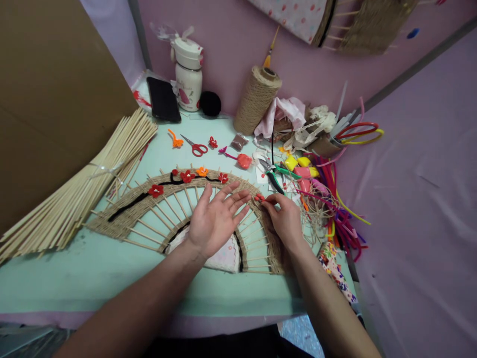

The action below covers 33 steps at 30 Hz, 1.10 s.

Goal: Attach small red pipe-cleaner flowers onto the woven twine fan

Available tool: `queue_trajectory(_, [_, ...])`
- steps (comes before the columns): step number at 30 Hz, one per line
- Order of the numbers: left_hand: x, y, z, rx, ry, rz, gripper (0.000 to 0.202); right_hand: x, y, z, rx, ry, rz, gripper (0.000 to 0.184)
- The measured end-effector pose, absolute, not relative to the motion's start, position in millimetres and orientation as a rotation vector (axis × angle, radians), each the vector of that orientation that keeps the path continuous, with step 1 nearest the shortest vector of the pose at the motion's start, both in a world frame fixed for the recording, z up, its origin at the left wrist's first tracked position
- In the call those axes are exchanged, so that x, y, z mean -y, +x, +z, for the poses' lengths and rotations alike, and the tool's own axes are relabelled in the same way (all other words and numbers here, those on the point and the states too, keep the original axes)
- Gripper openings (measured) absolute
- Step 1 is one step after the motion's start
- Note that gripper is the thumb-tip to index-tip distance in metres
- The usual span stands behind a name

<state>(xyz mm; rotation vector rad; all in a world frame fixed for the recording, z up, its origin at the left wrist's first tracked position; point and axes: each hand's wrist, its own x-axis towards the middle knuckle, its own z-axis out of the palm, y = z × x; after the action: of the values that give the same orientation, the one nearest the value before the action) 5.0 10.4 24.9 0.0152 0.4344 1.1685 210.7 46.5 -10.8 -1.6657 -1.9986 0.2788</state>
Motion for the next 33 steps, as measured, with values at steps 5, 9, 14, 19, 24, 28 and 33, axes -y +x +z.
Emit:
queue_trajectory(5, [-11.1, 6.2, 24.1, -0.461, 0.032, 1.166, 0.046, -42.3, 208.8, 2.9, 1.974, -1.675, 0.269, 0.017])
queue_trajectory(9, [-7.5, 12.7, 19.8, -0.661, 0.2, 1.104, 0.021, -21.1, 196.6, 27.6, 1.89, -1.555, 0.344, 0.012])
queue_trajectory(14, [-1.1, 20.4, 15.7, -0.791, 0.397, 0.952, 0.026, 12.7, 179.3, 39.0, 1.917, -1.383, 0.485, 0.019])
queue_trajectory(19, [-1.1, 20.9, 14.8, -0.891, 0.489, 0.949, 0.035, 3.7, 192.6, 42.8, 1.958, -1.421, 0.497, 0.018])
queue_trajectory(24, [-2.8, 20.2, 15.2, -0.954, 0.499, 0.998, 0.03, -41.3, 208.5, 31.4, 2.181, -1.649, 0.235, 0.01])
queue_trajectory(28, [-4.9, 18.8, 17.3, -0.953, 0.479, 1.021, 0.03, -56.0, 200.9, 19.1, 2.379, -1.806, 0.169, 0.016])
queue_trajectory(33, [-5.5, 18.6, 18.7, -0.95, 0.476, 1.018, 0.028, -55.1, 193.0, 14.1, 2.413, -1.925, 0.123, 0.019])
